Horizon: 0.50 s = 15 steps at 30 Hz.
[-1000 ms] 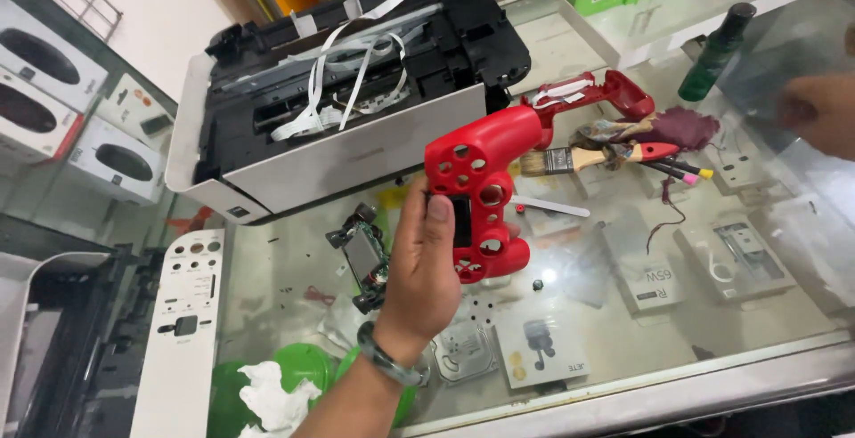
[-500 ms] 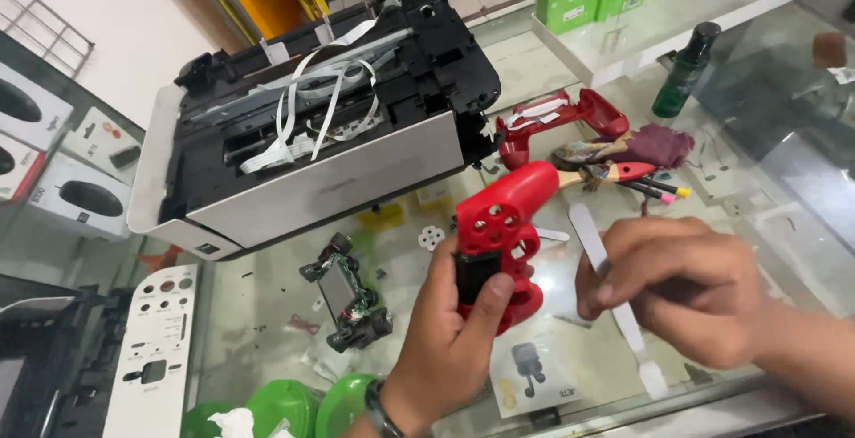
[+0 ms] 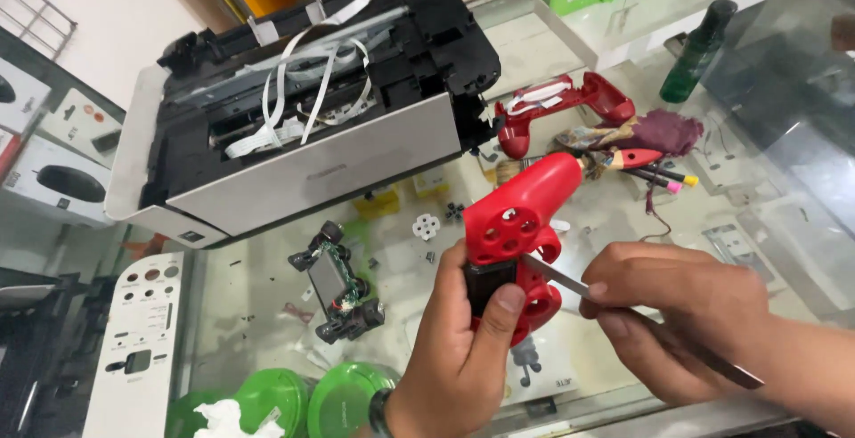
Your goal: Disassembling a red game controller to access and remove internal components on a repair bench.
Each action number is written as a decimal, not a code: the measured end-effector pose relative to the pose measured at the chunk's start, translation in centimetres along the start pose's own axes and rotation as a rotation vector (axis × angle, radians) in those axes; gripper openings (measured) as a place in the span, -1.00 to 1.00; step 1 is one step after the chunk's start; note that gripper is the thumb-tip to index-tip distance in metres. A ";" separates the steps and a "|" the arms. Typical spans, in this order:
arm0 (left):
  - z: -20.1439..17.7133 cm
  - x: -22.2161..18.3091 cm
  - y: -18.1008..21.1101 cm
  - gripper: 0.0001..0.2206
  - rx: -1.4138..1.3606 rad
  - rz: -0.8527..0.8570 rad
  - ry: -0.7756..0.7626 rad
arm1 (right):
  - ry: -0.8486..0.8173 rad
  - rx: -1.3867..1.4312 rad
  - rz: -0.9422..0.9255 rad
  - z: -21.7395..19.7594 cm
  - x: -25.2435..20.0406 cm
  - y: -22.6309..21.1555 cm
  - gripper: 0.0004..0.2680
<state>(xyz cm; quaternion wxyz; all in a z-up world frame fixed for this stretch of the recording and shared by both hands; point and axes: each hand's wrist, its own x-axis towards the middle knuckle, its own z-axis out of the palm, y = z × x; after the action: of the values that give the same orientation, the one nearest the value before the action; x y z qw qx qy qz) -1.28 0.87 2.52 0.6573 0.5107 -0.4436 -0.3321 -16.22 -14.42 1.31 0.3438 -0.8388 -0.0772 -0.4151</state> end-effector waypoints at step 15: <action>-0.5 0.2 -0.1 -0.51 -0.045 -0.032 -0.008 | 0.173 0.832 0.250 -0.1 1.0 0.4 -0.84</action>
<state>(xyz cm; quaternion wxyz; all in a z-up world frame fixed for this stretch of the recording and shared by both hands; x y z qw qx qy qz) -0.76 0.88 2.43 0.6614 0.5018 -0.4303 -0.3545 -15.45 -14.91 1.92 0.7051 -0.5940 -0.1066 -0.3724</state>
